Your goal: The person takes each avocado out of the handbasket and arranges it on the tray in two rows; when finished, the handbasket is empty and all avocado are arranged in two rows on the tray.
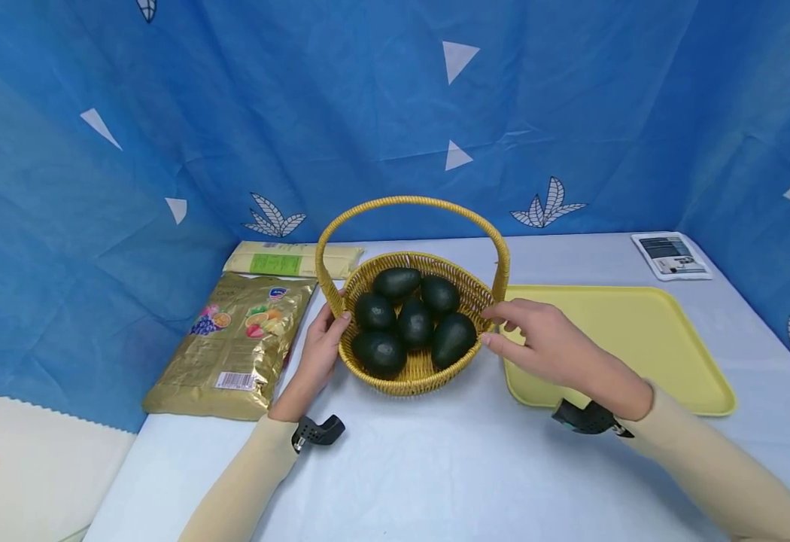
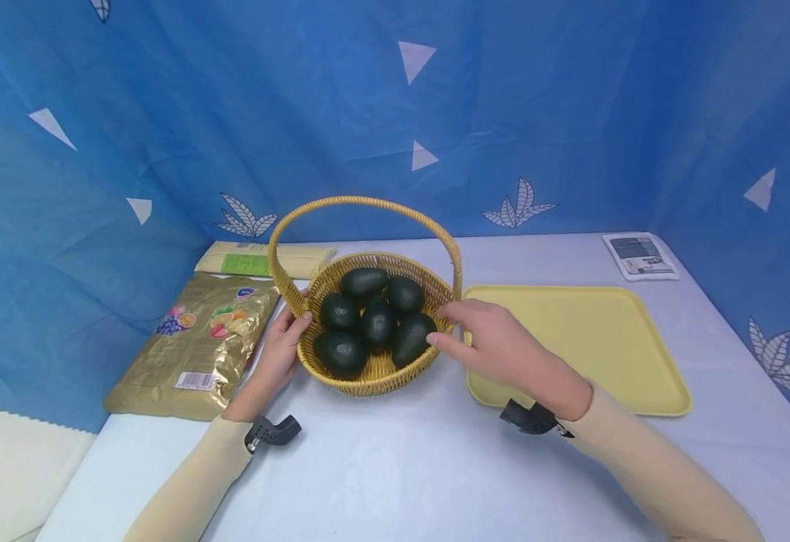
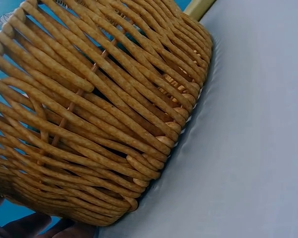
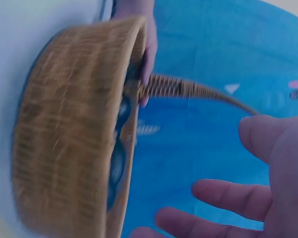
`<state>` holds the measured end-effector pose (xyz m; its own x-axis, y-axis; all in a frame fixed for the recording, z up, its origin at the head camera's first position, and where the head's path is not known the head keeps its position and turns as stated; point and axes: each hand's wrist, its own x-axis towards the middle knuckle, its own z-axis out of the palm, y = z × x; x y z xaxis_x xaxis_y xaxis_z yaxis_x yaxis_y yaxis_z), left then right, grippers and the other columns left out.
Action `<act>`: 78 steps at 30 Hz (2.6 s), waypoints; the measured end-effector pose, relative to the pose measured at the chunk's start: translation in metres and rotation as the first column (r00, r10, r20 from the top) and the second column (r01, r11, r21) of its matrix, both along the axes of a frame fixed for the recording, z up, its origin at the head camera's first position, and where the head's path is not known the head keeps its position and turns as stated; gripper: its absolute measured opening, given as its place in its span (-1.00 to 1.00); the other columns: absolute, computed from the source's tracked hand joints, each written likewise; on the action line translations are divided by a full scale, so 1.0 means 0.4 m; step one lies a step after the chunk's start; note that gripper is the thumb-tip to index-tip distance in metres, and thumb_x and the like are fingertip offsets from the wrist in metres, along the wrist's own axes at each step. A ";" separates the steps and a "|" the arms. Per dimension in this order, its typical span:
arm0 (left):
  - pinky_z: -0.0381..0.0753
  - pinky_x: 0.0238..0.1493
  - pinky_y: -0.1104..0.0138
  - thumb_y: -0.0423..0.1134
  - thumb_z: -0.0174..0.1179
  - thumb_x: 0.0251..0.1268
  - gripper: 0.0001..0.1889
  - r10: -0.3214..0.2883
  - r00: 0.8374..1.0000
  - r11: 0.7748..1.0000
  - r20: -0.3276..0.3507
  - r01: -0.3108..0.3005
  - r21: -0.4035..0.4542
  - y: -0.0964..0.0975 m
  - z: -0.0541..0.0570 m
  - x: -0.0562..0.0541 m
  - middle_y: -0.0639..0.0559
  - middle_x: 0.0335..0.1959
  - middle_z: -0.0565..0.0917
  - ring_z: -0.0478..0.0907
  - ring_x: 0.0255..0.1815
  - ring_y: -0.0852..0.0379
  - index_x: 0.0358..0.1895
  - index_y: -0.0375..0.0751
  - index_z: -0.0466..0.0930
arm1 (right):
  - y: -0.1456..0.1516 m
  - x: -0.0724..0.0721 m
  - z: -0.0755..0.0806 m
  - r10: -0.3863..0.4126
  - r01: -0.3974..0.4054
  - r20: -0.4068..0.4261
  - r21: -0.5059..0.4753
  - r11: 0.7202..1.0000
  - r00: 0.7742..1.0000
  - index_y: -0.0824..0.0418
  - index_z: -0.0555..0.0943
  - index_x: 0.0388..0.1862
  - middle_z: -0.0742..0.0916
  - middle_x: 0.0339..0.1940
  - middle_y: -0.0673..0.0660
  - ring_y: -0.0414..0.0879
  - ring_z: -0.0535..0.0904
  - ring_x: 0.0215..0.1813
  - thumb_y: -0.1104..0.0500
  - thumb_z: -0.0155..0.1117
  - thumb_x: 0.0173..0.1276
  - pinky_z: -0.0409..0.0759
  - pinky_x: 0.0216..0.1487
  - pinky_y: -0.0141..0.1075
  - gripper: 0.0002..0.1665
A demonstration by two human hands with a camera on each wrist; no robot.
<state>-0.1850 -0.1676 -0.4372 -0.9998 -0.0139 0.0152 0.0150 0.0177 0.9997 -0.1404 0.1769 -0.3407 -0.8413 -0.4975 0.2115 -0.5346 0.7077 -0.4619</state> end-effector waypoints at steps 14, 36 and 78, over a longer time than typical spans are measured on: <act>0.26 0.57 -0.07 -0.27 -0.05 0.62 -0.45 -0.021 1.000 0.999 0.003 0.021 -0.029 0.009 -0.001 -0.003 -0.22 0.56 0.29 0.24 0.57 -0.15 0.60 -0.12 0.19 | -0.131 -0.072 -0.030 0.051 -0.057 0.055 0.109 0.992 0.997 0.23 0.60 0.29 0.71 0.18 0.26 0.12 0.63 0.19 -0.10 0.32 0.43 0.68 0.15 0.02 -0.40; 0.25 0.59 -0.05 -0.23 -0.04 0.63 -0.46 -0.011 1.000 1.000 0.017 0.011 -0.029 -0.002 -0.005 0.002 -0.17 0.58 0.28 0.22 0.60 -0.11 0.59 -0.09 0.20 | -0.182 -0.116 -0.070 0.002 -0.067 0.207 0.307 0.949 0.978 0.22 0.62 0.17 0.73 -0.01 0.28 0.08 0.60 0.01 -0.08 0.49 0.28 0.68 -0.08 -0.13 -0.41; 0.29 0.57 -0.07 -0.24 -0.03 0.62 -0.46 -0.007 1.000 1.000 -0.006 0.007 -0.030 -0.009 -0.012 -0.005 -0.16 0.57 0.30 0.24 0.58 -0.09 0.59 -0.09 0.21 | -0.162 -0.093 -0.088 -0.044 0.051 0.140 -0.046 0.998 0.989 0.11 0.66 0.14 0.53 0.29 0.31 0.22 0.48 0.27 0.24 0.54 0.15 0.65 0.16 0.10 -0.47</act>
